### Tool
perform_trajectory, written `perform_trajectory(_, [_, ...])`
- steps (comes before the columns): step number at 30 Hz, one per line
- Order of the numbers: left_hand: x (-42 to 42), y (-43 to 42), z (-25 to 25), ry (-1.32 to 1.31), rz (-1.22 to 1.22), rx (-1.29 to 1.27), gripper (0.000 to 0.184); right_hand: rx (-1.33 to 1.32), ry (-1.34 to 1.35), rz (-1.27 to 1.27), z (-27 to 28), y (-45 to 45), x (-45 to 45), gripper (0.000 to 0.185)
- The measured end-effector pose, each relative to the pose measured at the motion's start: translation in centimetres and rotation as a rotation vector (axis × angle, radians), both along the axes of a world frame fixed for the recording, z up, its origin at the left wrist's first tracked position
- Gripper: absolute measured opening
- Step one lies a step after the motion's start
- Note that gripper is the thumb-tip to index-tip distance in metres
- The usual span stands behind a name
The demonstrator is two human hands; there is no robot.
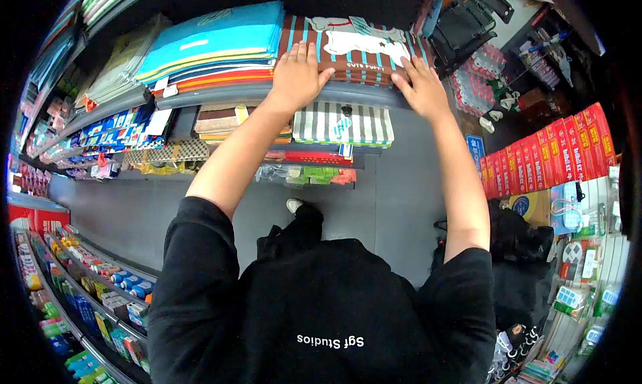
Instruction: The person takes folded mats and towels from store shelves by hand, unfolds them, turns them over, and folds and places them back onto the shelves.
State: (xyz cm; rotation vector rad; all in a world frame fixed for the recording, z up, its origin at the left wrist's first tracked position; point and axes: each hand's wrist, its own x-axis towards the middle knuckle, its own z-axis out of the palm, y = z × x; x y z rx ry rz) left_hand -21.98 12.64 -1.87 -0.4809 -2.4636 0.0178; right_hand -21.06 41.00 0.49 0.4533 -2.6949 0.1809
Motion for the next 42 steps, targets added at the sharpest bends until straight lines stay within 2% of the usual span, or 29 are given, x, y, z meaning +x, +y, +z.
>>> perform_trajectory(5, [0.3,-0.2,0.0,-0.009,0.012,0.061,0.067,-0.045,0.068,-0.086,-1.5,2.8,1.6,0.074])
perform_trajectory(7, [0.7,-0.2,0.5,-0.027,-0.012,0.134,0.062,-0.175,0.017,-0.118,-1.5,3.8,2.6,0.073])
perform_trajectory(8, [1.0,-0.4,0.8,-0.071,-0.113,0.252,0.057,-0.207,0.023,-0.078,-0.6,3.9,3.5,0.075])
perform_trajectory(10, [2.5,-1.2,1.7,-0.11,-0.322,0.465,0.044,-0.322,0.025,-0.157,-1.3,4.8,5.1,0.076])
perform_trajectory(11, [3.5,-1.7,1.8,-0.064,-0.377,0.49,0.038,-0.313,-0.089,-0.244,-0.5,4.7,6.7,0.075])
perform_trajectory(12, [4.8,-2.2,2.1,-0.104,-0.412,0.484,0.036,-0.267,-0.084,-0.259,-2.0,5.8,6.8,0.071])
perform_trajectory(13, [6.2,-2.6,2.3,-0.147,-0.447,0.477,0.033,-0.284,-0.24,-0.308,-0.5,5.1,8.5,0.063])
perform_trajectory(14, [7.2,-3.2,2.2,-0.169,-0.478,0.428,0.031,-0.3,-0.197,-0.257,-2.9,6.6,8.4,0.054])
perform_trajectory(15, [8.1,-3.8,2.0,-0.191,-0.505,0.379,0.029,-0.256,-0.249,-0.257,-2.6,6.5,9.5,0.055])
perform_trajectory(16, [9.0,-4.4,2.0,-0.252,-0.495,0.373,0.027,-0.171,-0.172,-0.156,-3.8,7.3,9.8,0.043])
perform_trajectory(18, [10.3,-5.9,2.1,-0.316,-0.489,0.406,0.022,-0.258,-0.386,-0.183,-3.2,6.9,10.5,0.036])
perform_trajectory(21, [12.0,-8.2,3.2,-0.358,-0.42,0.464,0.018,-0.32,-0.445,-0.146,-1.0,5.1,11.3,0.03])
perform_trajectory(24, [13.3,-10.2,5.4,-0.301,-0.379,0.469,0.014,-0.385,-0.404,0.016,-0.6,3.4,10.7,0.028])
perform_trajectory(31, [14.9,-15.6,10.8,-0.125,-0.301,0.48,0.012,-0.36,-0.401,0.28,2.4,-2.8,9.7,0.031])
perform_trajectory(33, [15.3,-17.5,11.8,-0.098,-0.27,0.485,0.013,-0.361,-0.414,0.285,4.5,-5.2,9.7,0.028])
perform_trajectory(37, [16.4,-21.8,13.7,-0.002,-0.206,0.494,0.013,-0.304,-0.266,0.531,8.2,-10.1,8.4,0.019])
perform_trajectory(42, [17.4,-28.3,16.2,0.068,-0.108,0.531,0.013,-0.305,-0.185,0.694,12.9,-19.2,6.4,0.016])
